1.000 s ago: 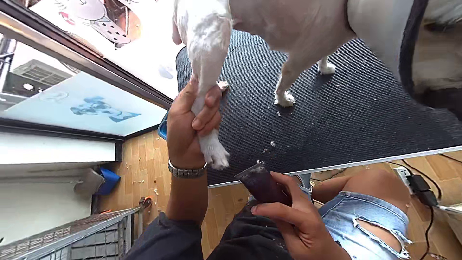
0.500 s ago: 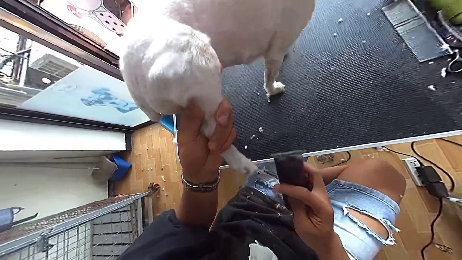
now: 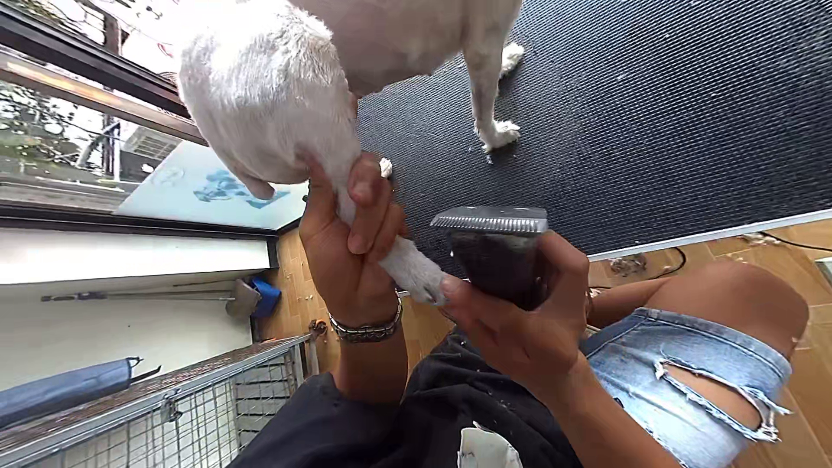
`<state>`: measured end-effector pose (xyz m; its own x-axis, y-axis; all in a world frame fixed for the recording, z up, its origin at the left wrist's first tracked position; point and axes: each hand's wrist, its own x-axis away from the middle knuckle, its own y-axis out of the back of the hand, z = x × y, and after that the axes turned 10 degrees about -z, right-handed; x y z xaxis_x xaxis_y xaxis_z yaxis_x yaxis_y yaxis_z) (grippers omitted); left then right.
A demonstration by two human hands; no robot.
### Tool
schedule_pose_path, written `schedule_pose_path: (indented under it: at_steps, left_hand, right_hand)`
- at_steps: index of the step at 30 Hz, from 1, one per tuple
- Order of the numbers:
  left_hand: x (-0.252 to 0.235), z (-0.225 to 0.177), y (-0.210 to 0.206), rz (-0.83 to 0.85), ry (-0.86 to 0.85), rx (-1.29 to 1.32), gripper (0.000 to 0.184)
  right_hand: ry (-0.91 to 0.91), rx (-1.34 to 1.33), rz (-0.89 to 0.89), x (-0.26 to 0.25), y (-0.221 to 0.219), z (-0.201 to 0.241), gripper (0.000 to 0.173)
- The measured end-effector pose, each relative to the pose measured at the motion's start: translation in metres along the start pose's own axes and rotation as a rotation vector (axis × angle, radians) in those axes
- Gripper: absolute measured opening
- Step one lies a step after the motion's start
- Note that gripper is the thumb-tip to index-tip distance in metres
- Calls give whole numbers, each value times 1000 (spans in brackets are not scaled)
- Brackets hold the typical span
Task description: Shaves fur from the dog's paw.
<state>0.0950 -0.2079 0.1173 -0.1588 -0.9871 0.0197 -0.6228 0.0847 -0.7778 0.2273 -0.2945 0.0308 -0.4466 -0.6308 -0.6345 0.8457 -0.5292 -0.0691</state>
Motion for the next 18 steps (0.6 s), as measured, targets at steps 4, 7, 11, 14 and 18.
schedule_pose_path:
  at_steps: [4, 7, 11, 14, 18]
  left_hand:
    - [1, -4, 0, 1, 28, 12, 44]
    - [2, -5, 2, 10, 37, 11, 43]
    - [2, -5, 5, 17, 61, 22, 41]
    - [3, -4, 4, 8, 78, 50, 41]
    - [5, -3, 0, 11, 65, 38, 40]
  right_hand:
    - [-22, -114, 15, -6, -6, 1, 7]
    - [-84, -215, 20, -5, -9, 2, 5]
    - [-87, -263, 15, -4, -9, 3, 5]
    - [-90, -267, 4, -7, -9, 4, 2]
    - [-100, -279, 4, -8, -10, 7, 2]
